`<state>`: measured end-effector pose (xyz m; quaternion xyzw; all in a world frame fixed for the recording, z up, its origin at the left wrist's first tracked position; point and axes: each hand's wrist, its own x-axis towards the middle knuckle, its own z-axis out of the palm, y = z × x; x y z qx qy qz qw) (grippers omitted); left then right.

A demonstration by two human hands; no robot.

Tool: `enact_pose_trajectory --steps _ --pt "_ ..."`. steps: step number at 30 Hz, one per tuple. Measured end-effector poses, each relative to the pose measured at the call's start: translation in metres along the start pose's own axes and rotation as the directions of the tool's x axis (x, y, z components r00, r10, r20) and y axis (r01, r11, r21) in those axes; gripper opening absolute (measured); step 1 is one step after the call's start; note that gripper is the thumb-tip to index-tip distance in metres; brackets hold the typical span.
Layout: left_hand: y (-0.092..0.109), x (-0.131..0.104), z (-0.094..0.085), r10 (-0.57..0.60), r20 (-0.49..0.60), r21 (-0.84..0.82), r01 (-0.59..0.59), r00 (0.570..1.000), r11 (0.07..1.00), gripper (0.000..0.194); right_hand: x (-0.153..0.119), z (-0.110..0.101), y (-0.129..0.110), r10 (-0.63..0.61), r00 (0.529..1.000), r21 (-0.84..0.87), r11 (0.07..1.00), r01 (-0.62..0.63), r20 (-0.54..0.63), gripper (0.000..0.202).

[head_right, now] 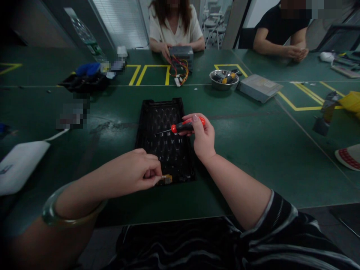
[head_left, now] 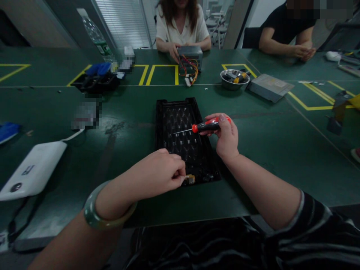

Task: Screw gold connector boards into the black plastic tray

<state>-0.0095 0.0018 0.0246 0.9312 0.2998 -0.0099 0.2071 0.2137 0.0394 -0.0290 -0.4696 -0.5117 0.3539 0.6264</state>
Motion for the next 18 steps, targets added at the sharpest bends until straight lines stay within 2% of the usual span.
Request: enact_pose_trajectory --steps 12,18 --pt "0.0030 0.0001 0.0003 -0.025 -0.005 0.029 0.025 1.000 0.999 0.011 0.0037 0.0002 0.0060 -0.094 0.994 0.164 0.981 0.101 -0.052 0.041" --pt "0.0015 -0.0009 0.0009 -0.002 -0.010 0.041 0.003 1.000 0.999 0.015 0.0037 -0.0002 0.0068 -0.093 0.995 0.156 0.983 0.099 -0.045 0.040"
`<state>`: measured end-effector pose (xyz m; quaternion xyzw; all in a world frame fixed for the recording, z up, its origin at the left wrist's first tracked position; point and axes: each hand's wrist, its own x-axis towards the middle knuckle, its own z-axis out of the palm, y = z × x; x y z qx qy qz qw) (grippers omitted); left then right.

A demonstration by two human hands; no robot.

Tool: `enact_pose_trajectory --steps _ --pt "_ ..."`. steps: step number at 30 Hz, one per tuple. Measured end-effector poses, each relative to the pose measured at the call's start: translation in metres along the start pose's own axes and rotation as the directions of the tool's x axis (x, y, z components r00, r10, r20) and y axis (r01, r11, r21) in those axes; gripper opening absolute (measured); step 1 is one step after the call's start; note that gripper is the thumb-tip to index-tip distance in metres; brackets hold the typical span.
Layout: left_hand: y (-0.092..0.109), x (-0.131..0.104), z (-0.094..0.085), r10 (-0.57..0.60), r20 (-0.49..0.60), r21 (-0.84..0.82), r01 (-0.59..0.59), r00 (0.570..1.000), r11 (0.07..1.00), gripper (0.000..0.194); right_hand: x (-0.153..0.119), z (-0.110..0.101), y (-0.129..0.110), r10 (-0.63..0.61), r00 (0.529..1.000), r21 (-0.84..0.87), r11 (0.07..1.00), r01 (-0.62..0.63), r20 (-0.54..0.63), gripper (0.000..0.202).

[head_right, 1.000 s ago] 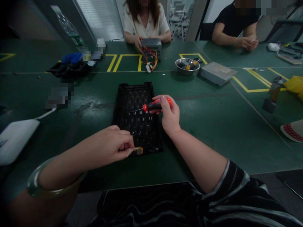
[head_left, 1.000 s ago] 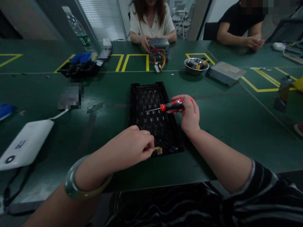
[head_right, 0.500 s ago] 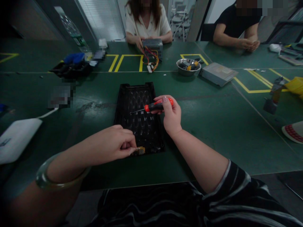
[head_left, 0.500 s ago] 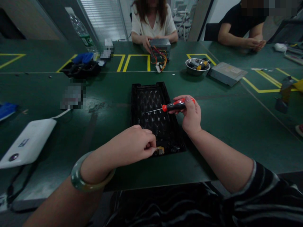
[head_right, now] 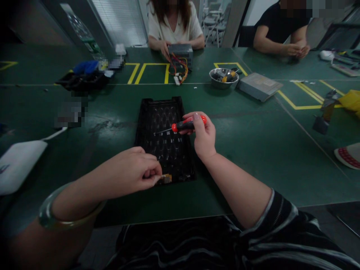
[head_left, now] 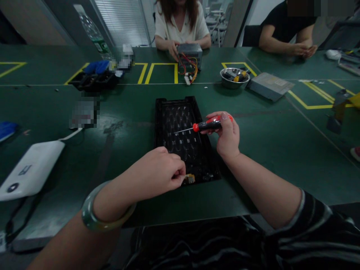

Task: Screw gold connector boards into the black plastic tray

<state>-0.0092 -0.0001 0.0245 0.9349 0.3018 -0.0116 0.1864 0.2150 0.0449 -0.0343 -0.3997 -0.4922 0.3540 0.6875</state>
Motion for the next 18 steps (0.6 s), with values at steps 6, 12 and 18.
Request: enact_pose_trajectory --steps 6,12,18 --pt "0.0008 -0.0016 -0.0026 -0.011 -0.006 -0.007 0.011 1.000 1.000 0.012 -0.0012 -0.0001 -0.0014 -0.004 1.000 0.029 1.000 0.004 0.016 0.039" --pt "-0.0005 -0.0006 -0.0006 -0.003 0.002 -0.006 0.003 1.000 1.000 0.013 -0.0015 -0.0003 -0.0016 0.006 1.000 0.005 1.000 -0.007 0.026 0.040" --pt "-0.0025 0.0016 0.0001 0.004 0.009 -0.033 -0.004 1.000 0.999 0.013 -0.0012 -0.0003 -0.0019 0.004 0.999 0.015 1.000 -0.004 0.032 0.039"
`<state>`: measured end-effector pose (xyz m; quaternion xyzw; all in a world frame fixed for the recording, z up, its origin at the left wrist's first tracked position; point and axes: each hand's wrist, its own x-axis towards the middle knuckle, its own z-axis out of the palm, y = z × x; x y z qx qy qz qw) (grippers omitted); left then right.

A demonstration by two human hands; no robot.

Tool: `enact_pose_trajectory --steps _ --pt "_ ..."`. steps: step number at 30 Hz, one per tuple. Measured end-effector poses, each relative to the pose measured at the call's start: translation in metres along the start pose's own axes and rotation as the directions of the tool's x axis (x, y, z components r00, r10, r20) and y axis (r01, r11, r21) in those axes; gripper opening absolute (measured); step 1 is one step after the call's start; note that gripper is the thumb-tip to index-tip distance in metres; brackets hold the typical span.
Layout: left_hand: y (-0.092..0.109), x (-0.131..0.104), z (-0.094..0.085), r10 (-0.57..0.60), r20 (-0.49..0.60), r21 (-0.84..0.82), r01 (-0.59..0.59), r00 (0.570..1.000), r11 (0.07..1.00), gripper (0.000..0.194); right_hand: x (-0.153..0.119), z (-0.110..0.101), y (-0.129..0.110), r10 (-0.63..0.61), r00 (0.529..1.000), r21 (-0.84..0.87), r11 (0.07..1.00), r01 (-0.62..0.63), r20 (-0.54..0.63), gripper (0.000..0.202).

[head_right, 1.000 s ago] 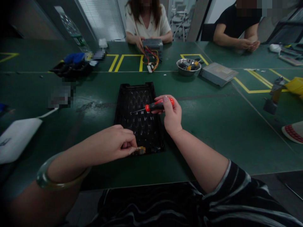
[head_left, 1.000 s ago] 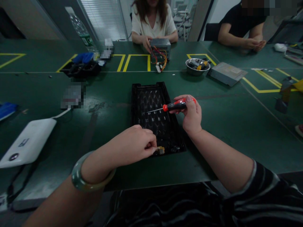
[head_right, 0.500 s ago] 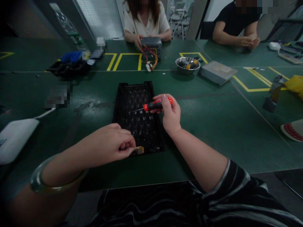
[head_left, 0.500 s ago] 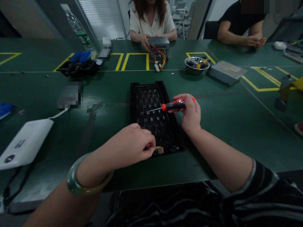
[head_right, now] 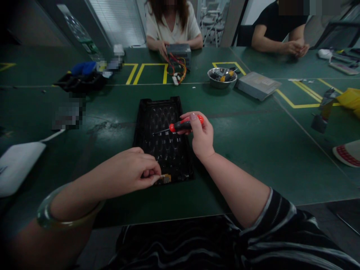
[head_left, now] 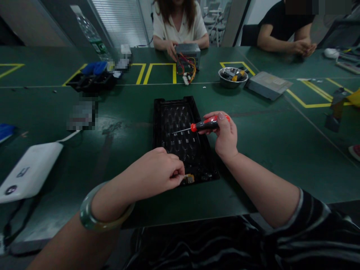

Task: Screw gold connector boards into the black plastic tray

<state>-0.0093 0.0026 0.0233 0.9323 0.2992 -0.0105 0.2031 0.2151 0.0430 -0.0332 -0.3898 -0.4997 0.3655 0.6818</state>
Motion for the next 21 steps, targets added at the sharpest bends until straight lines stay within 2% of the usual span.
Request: enact_pose_trajectory --steps 7,12,21 --pt "0.0000 -0.0017 0.0005 -0.017 0.000 0.004 0.017 1.000 1.000 0.011 0.0000 0.0002 0.0002 0.014 1.000 -0.030 0.999 -0.014 -0.002 0.041" --pt "0.0053 0.0002 0.0037 0.025 -0.041 -0.016 -0.025 0.999 1.000 0.015 0.0001 0.0009 0.0000 0.003 1.000 -0.012 1.000 -0.003 -0.002 0.039" --pt "0.0050 0.0008 0.0015 0.028 -0.029 -0.018 -0.029 0.999 0.999 0.013 0.0000 0.0010 -0.0011 -0.007 1.000 -0.008 1.000 0.007 -0.018 0.037"
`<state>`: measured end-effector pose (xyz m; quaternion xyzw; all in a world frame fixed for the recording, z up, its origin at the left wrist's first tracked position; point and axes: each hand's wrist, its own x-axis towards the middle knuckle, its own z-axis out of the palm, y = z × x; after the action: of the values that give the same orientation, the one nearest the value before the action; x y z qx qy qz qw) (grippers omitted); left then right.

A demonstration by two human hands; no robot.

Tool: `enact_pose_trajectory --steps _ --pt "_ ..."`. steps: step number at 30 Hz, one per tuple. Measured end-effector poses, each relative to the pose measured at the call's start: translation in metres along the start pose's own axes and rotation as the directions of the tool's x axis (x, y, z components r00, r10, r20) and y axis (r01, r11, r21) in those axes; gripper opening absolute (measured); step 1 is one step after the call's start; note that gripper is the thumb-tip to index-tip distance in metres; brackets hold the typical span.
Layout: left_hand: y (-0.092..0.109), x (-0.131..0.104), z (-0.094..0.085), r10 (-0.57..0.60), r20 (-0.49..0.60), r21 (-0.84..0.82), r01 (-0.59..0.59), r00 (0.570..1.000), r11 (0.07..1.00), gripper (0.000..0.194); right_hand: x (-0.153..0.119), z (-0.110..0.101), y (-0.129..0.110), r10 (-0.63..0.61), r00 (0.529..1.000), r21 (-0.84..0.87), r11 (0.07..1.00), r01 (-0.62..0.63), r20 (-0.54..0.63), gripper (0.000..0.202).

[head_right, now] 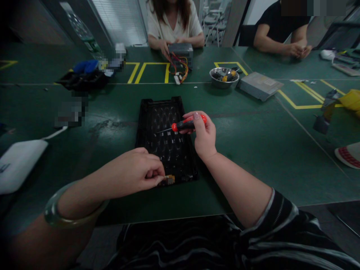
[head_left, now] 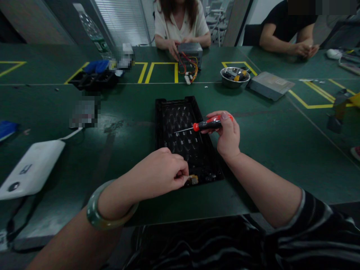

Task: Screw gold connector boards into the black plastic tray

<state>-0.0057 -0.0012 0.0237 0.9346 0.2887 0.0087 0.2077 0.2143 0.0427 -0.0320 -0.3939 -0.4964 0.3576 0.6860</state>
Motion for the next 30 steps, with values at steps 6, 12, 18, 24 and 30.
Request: enact_pose_trajectory --steps 6,12,18,24,30 --pt "-0.001 0.000 -0.006 -0.027 0.024 -0.025 0.027 0.999 0.999 0.017 -0.001 0.000 0.000 0.017 1.000 -0.049 0.999 -0.017 0.002 0.040" --pt "-0.003 0.000 -0.007 -0.042 0.082 -0.018 0.044 0.996 0.999 0.017 -0.001 0.000 0.000 0.009 1.000 -0.039 0.999 -0.009 0.010 0.040" --pt "-0.002 0.000 -0.007 -0.002 0.061 0.002 0.002 0.998 1.000 0.014 -0.001 0.000 0.000 -0.006 1.000 -0.015 1.000 0.006 0.008 0.038" --pt "-0.003 0.000 -0.005 0.026 0.063 -0.016 -0.025 0.998 1.000 0.015 -0.001 0.001 0.000 0.003 1.000 -0.044 0.999 -0.003 -0.006 0.039" --pt "-0.014 0.000 -0.010 0.027 0.039 -0.066 -0.024 0.999 0.998 0.022 0.000 -0.001 0.001 -0.017 1.000 -0.054 0.998 0.017 0.002 0.040"
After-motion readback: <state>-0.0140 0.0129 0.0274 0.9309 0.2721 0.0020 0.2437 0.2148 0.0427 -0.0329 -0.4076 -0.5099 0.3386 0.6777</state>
